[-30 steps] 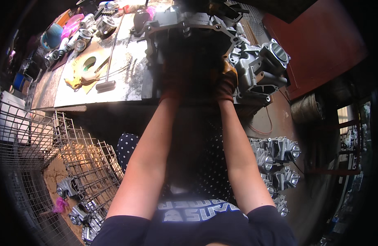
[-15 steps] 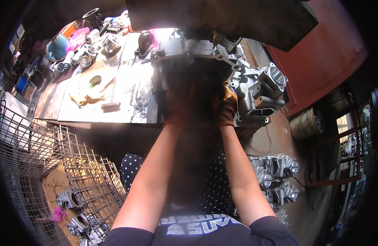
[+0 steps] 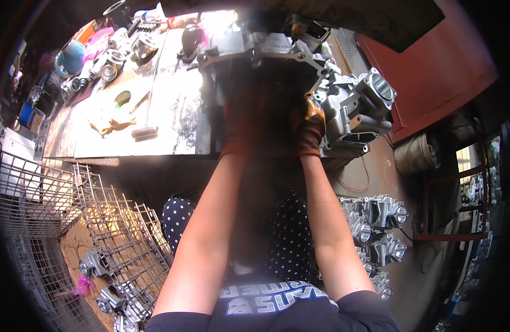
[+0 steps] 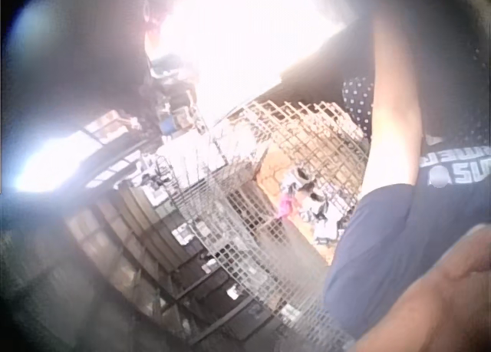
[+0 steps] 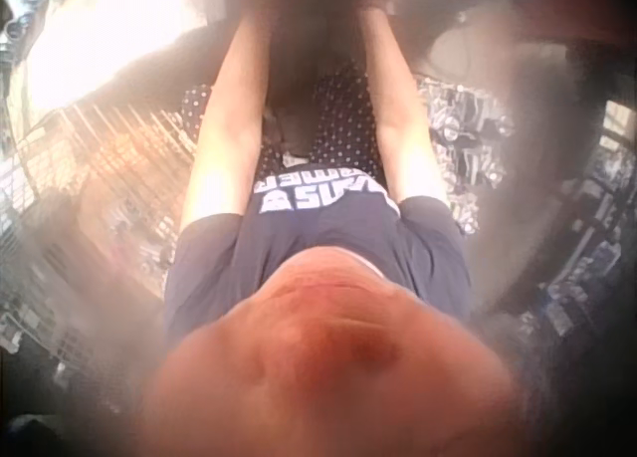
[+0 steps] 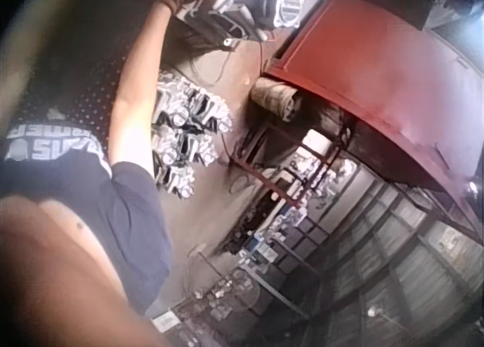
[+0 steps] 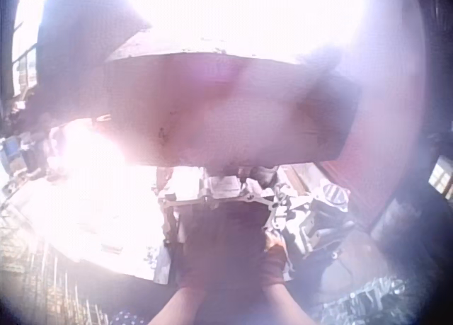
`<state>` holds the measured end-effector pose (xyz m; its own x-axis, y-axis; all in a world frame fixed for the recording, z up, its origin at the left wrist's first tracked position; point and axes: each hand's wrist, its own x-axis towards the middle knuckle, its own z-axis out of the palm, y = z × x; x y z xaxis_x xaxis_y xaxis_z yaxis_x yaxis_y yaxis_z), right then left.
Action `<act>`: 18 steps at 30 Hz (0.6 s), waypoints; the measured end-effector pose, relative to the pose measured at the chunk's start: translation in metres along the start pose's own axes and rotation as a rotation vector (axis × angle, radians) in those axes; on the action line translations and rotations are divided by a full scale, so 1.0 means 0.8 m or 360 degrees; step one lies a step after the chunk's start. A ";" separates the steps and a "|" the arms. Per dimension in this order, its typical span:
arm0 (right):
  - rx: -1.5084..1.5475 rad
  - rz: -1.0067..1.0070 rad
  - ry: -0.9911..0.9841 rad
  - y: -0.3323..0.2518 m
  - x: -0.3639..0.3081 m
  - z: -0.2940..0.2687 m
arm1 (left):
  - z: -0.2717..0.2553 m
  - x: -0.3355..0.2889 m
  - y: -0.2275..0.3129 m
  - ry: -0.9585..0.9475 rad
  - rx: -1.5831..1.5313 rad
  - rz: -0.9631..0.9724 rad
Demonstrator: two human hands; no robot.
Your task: The person cleans multiple metal engine-like castings by spraying them with air, then moves them one at a time to a station where they hold the casting under a machine and rotates it, before returning them to a wire cage.
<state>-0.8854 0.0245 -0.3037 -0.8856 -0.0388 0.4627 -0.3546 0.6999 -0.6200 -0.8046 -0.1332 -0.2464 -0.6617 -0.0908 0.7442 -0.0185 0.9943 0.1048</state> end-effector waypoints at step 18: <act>-0.0125 -0.0089 0.0004 -0.024 -0.002 -0.009 | -0.010 -0.008 -0.003 -0.0112 -0.0015 0.0037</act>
<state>-0.8749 0.0159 -0.2879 -0.8643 -0.0779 0.4968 -0.3788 0.7506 -0.5414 -0.7940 -0.1353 -0.2459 -0.7130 -0.0629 0.6983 0.0048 0.9955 0.0945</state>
